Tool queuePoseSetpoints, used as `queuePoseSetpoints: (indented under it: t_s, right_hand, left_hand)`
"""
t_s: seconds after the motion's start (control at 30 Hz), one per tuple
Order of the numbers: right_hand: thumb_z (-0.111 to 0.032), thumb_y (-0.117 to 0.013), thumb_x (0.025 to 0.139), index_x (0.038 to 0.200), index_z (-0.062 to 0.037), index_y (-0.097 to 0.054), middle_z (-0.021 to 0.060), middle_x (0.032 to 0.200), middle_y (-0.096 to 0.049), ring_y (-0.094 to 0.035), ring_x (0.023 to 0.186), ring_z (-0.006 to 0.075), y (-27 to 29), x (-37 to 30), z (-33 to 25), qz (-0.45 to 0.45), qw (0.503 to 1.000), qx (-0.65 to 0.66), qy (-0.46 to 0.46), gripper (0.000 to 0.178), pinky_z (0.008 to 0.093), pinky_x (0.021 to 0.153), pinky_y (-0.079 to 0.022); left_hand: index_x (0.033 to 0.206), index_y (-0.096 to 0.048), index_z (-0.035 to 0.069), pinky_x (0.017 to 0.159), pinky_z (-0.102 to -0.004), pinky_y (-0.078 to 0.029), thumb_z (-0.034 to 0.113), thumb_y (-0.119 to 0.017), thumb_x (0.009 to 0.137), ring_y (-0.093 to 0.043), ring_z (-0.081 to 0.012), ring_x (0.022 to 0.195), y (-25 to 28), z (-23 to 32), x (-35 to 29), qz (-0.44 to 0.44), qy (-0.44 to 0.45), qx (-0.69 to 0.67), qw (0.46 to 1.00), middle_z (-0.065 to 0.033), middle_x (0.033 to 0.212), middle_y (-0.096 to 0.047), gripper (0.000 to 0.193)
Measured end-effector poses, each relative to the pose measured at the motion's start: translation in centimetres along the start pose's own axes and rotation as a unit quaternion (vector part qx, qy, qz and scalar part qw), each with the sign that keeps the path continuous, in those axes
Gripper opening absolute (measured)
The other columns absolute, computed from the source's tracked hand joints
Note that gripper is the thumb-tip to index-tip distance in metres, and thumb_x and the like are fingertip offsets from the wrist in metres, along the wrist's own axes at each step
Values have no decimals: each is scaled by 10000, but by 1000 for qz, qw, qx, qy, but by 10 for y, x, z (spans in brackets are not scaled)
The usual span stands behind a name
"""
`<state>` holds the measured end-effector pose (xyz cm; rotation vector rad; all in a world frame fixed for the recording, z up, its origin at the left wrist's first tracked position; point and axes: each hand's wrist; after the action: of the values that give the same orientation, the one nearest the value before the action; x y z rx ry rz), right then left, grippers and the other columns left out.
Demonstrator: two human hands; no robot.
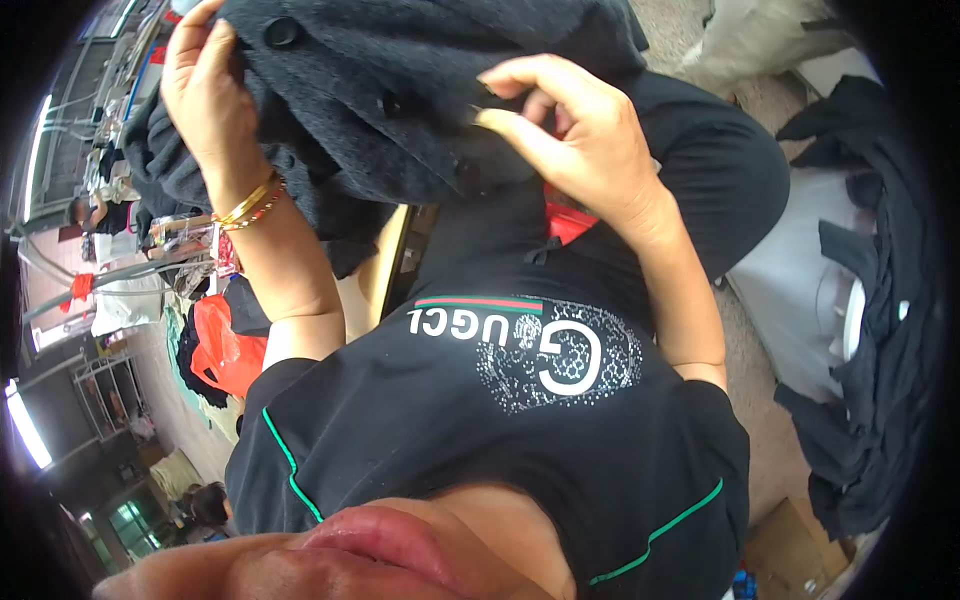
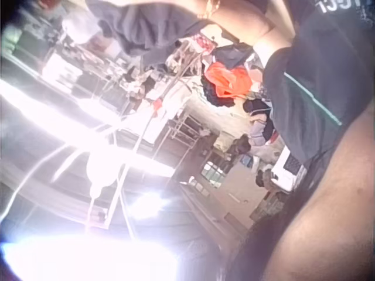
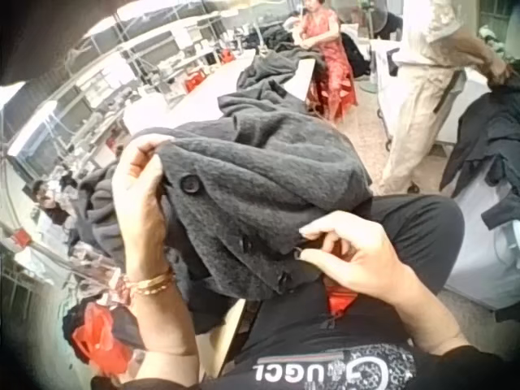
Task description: Inspecting dark-colored knitted garments for loose threads or defects in a factory workshop.
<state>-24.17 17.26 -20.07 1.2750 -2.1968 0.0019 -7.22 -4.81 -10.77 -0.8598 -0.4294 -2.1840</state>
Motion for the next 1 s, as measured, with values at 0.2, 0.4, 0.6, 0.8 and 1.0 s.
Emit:
queuePoseSetpoints:
  t_s: [0.2,0.4,0.6,0.8,1.0]
  right_hand:
    - [-222,-809,747,1075,-98,-671,67,990,-660,-660,806,239,-48,67,-52,89,965,-78,234,377,322,696,-562]
    - [-86,-772,773,1065,-69,-667,83,1016,-641,-676,843,200,-78,88,-30,58,992,32,108,311,297,693,-561]
    - [29,-675,863,1071,-9,-665,44,1037,-669,-645,814,80,-85,90,-3,30,975,221,-7,211,220,711,-539]
    - [23,-661,891,1148,35,-607,73,1065,-660,-629,967,121,-56,81,-8,29,893,424,-150,263,261,888,-512]
    - [22,-625,915,1128,18,-602,56,1044,-653,-619,972,107,-19,72,-27,79,880,465,-65,214,246,894,-496]
  left_hand:
    - [1109,-627,-57,930,-272,-475,-69,-527,915,-621,-152,1022,-23,10,-6,57,30,115,991,-100,1087,-665,218]
    - [1139,-600,-7,916,-237,-443,-19,-595,933,-575,-116,1012,-27,8,-34,93,-5,224,970,-41,1079,-612,206]
    - [1231,-498,28,826,-208,-476,-2,-687,893,-603,-96,934,-18,7,-71,248,112,-1,962,-42,1023,-636,389]
    - [1095,-658,-31,851,-232,-477,64,-684,914,-605,-93,895,-11,-11,-107,225,250,-18,942,-32,1012,-668,207]
    - [1126,-616,-6,851,-217,-477,47,-596,972,-620,-90,936,-5,5,-117,240,213,-167,932,-42,1066,-664,164]
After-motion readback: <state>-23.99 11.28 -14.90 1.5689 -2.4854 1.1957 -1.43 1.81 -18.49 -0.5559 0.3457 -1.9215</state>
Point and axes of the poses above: each hand's wrist, its own x-axis towards the middle knuckle, its own y-axis out of the back of the hand, z = x × y
